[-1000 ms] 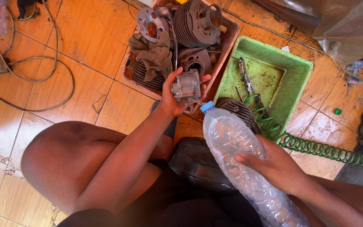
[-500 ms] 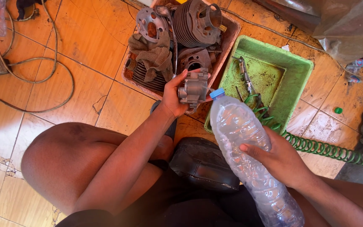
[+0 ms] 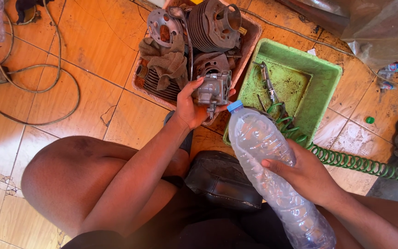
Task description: The person cleans a metal engine cylinder head by pouring water from a plastic bottle onto it and scrubbing it with a yellow brush. The person rotates the part to clean different sides and places it into a green tray.
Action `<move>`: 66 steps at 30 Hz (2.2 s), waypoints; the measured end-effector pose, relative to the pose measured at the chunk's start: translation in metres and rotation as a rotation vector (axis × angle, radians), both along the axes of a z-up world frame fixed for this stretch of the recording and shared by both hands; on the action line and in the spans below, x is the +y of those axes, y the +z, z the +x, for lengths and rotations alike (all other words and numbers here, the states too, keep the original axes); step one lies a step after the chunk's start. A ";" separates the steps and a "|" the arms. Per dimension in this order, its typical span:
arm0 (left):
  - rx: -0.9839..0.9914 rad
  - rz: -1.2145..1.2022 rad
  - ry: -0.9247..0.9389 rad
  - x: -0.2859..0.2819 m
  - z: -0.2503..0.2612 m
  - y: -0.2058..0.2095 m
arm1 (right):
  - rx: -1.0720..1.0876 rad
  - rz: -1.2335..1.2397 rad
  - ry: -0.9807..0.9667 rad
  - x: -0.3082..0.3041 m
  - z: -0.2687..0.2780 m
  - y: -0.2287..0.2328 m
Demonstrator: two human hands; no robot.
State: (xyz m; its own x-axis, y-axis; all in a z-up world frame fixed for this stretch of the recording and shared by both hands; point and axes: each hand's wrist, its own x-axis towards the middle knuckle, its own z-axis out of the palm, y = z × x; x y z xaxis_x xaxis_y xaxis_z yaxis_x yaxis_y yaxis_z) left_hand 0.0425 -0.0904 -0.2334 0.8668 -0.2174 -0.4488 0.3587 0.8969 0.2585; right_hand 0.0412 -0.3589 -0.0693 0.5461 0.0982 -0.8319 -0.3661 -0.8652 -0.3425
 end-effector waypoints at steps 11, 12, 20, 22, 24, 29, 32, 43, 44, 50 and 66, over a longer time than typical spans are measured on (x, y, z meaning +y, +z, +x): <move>0.273 0.192 0.197 -0.017 0.001 -0.036 | -0.110 0.127 -0.128 -0.003 0.015 0.006; 0.259 0.227 0.172 -0.017 0.000 -0.032 | -0.104 0.115 -0.115 -0.002 0.014 0.007; 0.227 0.221 0.143 -0.013 0.006 -0.049 | -0.077 0.087 -0.080 0.002 0.006 0.008; 0.236 0.261 0.115 -0.010 0.007 -0.049 | -0.080 0.079 -0.077 0.005 0.006 0.012; 0.288 0.185 0.153 -0.011 0.008 -0.047 | -0.107 0.070 -0.079 0.005 0.006 0.013; 0.223 0.174 0.141 -0.015 0.007 -0.011 | -0.133 0.027 -0.062 0.003 0.009 0.010; 0.152 0.101 0.150 -0.018 0.007 -0.010 | -0.136 0.013 -0.046 0.002 0.007 0.008; 0.119 0.012 0.164 -0.015 0.013 0.000 | -0.115 0.022 0.063 0.005 -0.006 0.002; 0.152 0.016 0.151 -0.013 0.014 0.002 | -0.142 -0.017 0.119 0.005 -0.007 -0.001; 0.176 0.135 0.060 -0.015 0.008 -0.024 | -0.244 -0.093 0.150 -0.001 -0.005 -0.011; 0.274 0.013 0.082 -0.018 0.010 -0.014 | -0.327 -0.220 0.299 0.003 0.004 0.008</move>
State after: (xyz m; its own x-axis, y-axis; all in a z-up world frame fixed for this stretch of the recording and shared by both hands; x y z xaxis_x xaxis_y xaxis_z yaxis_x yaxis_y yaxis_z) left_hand 0.0527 -0.1081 -0.2476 0.7274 -0.1442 -0.6710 0.3429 0.9232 0.1734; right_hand 0.0455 -0.3556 -0.0616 0.7569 0.1322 -0.6400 0.0058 -0.9806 -0.1957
